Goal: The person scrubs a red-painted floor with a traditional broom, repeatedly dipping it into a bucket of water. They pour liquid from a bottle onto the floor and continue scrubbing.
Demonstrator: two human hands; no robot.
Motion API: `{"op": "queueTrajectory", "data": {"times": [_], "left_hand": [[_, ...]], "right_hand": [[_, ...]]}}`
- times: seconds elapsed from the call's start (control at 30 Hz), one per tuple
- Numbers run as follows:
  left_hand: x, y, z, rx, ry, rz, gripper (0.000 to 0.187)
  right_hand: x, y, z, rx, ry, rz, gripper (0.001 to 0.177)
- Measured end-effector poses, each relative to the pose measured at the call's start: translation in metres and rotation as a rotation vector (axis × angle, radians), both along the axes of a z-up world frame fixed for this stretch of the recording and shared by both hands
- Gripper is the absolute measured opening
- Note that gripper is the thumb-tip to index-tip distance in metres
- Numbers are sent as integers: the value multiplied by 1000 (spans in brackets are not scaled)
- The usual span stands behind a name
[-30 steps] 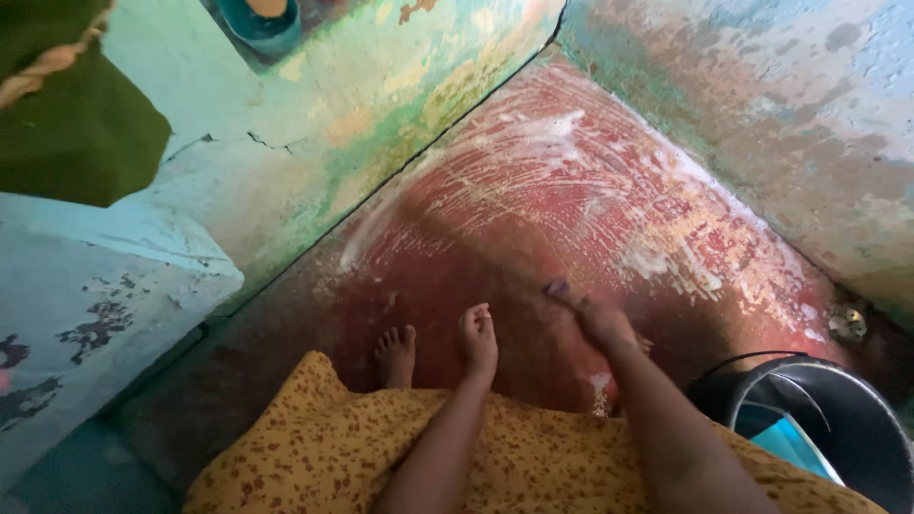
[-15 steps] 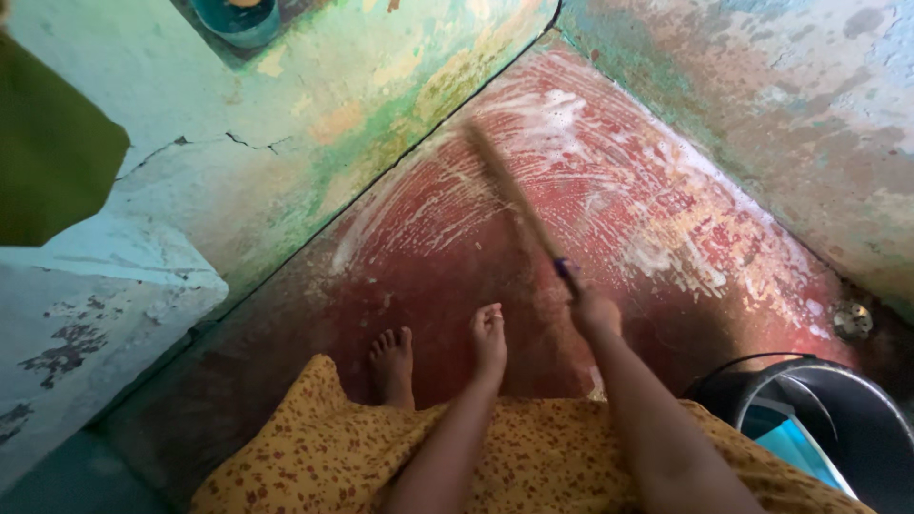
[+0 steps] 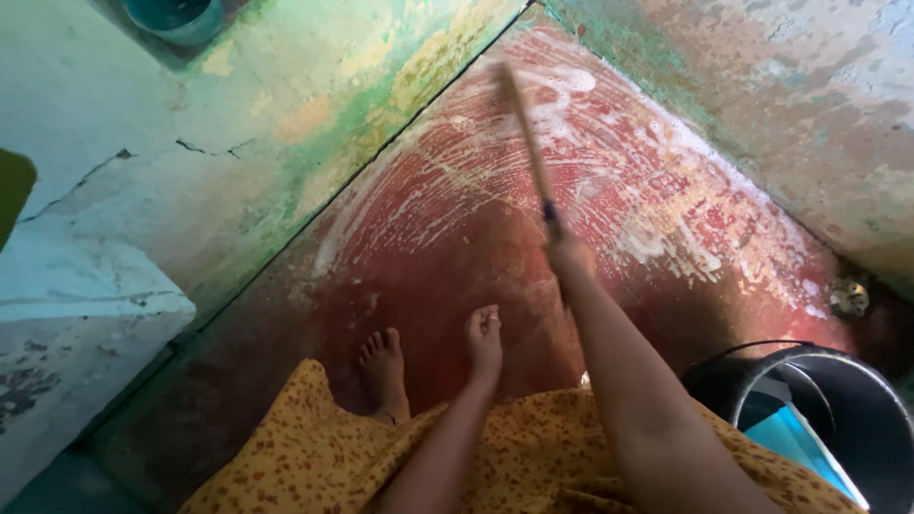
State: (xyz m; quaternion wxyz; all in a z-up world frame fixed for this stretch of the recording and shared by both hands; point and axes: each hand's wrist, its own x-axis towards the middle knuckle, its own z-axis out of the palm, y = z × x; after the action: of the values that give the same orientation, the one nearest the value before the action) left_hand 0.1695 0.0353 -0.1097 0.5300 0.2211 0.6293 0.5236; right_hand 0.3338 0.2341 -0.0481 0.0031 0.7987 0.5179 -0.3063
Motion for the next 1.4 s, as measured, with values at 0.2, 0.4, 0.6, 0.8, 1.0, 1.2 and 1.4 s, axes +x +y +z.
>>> {"op": "queueTrajectory", "data": {"times": [0.2, 0.4, 0.6, 0.8, 1.0, 1.2, 1.4], "left_hand": [[-11, -1, -5, -39, 4, 18, 28], [-19, -4, 4, -113, -32, 4, 33], [-21, -13, -11, -33, -27, 23, 32], [-6, -8, -22, 21, 23, 6, 31], [-6, -16, -34, -34, 7, 25, 30], [-15, -7, -22, 12, -17, 24, 29], [-2, 3, -10, 16, 32, 4, 27]], "right_hand": [[5, -21, -33, 176, 279, -527, 76], [-83, 74, -9, 280, 619, -401, 90], [-40, 117, 5, 132, 429, -38, 77], [56, -4, -33, 80, 267, -371, 55], [-36, 21, -40, 299, 452, -295, 61], [-7, 92, 3, 211, 229, 137, 83], [73, -65, -15, 163, 149, -249, 59]]}}
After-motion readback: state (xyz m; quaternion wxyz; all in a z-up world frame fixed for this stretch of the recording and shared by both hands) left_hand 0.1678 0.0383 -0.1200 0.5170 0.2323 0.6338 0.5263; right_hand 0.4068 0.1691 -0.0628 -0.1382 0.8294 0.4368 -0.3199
